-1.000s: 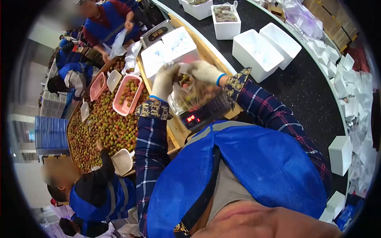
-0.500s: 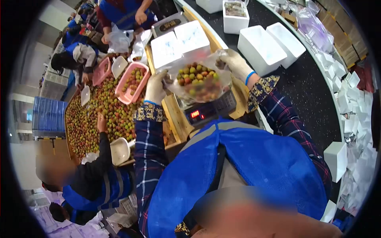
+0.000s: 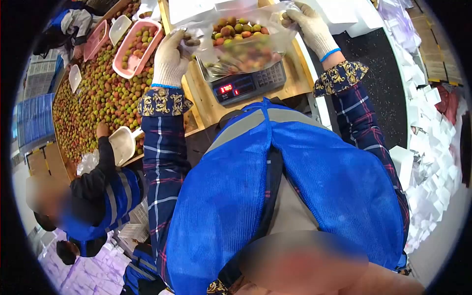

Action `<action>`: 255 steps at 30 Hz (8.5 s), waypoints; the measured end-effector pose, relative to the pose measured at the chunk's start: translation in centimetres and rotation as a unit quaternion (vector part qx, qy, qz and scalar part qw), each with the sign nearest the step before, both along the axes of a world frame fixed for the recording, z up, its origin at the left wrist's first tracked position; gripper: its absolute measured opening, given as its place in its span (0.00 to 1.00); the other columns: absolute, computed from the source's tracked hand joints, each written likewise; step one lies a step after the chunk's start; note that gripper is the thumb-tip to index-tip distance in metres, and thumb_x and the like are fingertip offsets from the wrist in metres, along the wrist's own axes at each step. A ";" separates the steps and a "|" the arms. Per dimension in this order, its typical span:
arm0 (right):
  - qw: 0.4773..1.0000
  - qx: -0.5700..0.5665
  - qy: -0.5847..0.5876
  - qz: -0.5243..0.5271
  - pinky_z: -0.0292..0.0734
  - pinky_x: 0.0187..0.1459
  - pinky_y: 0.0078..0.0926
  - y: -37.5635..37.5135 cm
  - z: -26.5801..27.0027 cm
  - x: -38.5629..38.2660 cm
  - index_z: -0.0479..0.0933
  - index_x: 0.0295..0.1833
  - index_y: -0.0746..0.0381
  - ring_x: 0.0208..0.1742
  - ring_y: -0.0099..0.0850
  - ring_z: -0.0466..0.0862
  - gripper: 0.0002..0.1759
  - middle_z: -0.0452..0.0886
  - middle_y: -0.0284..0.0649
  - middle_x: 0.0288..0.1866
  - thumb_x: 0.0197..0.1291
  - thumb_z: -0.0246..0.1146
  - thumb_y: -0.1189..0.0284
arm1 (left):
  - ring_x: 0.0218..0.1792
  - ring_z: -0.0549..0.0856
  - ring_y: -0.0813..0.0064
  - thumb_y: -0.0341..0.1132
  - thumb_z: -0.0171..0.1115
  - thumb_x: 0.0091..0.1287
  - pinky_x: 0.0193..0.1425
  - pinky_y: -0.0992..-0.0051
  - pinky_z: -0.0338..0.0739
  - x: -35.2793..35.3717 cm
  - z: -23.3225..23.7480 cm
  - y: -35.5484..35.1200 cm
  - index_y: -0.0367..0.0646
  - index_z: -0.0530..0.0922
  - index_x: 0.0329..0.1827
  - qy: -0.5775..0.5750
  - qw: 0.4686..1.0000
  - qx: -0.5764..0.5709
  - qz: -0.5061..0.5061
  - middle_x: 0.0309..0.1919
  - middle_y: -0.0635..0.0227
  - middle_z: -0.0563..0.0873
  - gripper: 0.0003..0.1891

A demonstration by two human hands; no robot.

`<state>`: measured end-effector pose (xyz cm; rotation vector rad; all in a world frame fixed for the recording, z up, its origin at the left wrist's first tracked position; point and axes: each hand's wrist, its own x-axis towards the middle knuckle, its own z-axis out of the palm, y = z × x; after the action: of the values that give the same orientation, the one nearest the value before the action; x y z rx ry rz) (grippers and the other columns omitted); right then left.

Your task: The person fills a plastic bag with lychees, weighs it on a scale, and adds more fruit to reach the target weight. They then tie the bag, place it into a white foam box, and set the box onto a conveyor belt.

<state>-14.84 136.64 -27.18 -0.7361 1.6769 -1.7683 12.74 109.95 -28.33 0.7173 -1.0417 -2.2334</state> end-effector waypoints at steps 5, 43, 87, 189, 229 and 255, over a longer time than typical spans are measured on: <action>0.999 0.040 0.036 0.009 0.83 0.55 0.25 0.3 -0.4 0.4 0.79 0.65 0.70 0.49 0.26 0.88 0.21 0.88 0.39 0.53 0.71 0.68 0.72 | 0.39 0.91 0.75 0.33 0.65 0.80 0.37 0.79 0.80 1.1 -1.7 -0.5 0.33 0.84 0.58 -0.047 0.996 -0.068 -0.037 0.43 0.65 0.93 0.12; 0.956 0.238 -0.029 -0.169 0.84 0.68 0.33 14.8 -13.0 7.8 0.55 0.87 0.74 0.73 0.42 0.82 0.48 0.72 0.62 0.80 0.75 0.71 0.63 | 0.65 0.85 0.38 0.35 0.77 0.62 0.70 0.52 0.83 20.7 -22.1 -0.4 0.54 0.77 0.73 -0.647 0.543 -0.450 -0.290 0.70 0.39 0.75 0.34; 0.946 0.248 -0.077 -0.197 0.81 0.48 0.23 17.9 -14.8 9.4 0.63 0.84 0.73 0.44 0.23 0.82 0.43 0.89 0.45 0.57 0.72 0.71 0.64 | 0.42 0.93 0.54 0.33 0.71 0.70 0.44 0.59 0.89 -13.5 -3.2 0.6 0.48 0.86 0.58 -0.143 0.480 -0.845 -0.185 0.55 0.52 0.87 0.14; 0.990 0.028 0.137 0.002 0.78 0.68 0.33 -8.1 2.6 5.5 0.81 0.72 0.67 0.64 0.39 0.88 0.33 0.90 0.50 0.61 0.73 0.64 0.52 | 0.35 0.83 0.79 0.34 0.62 0.81 0.41 0.76 0.77 -3.6 3.5 -1.5 0.37 0.85 0.49 0.017 0.953 -0.297 -0.059 0.36 0.69 0.88 0.09; 0.959 0.089 0.100 0.249 0.80 0.61 0.40 -7.0 -3.8 8.5 0.83 0.59 0.70 0.53 0.40 0.86 0.27 0.90 0.47 0.51 0.87 0.51 0.55 | 0.52 0.88 0.68 0.30 0.60 0.84 0.62 0.69 0.83 -2.6 -0.7 5.8 0.34 0.82 0.60 -0.053 0.906 -0.348 -0.234 0.51 0.59 0.90 0.10; 0.943 0.186 0.141 0.239 0.81 0.55 0.35 -5.4 -0.3 8.9 0.84 0.63 0.61 0.49 0.33 0.86 0.33 0.91 0.41 0.51 0.85 0.50 0.43 | 0.35 0.83 0.77 0.33 0.62 0.82 0.41 0.75 0.78 -3.9 0.5 5.7 0.32 0.83 0.49 -0.152 0.868 -0.425 -0.206 0.36 0.67 0.87 0.10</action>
<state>-5.96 131.22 -27.46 -1.1388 1.7525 -1.0130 8.85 115.69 -27.88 0.4620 -2.2993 -1.6770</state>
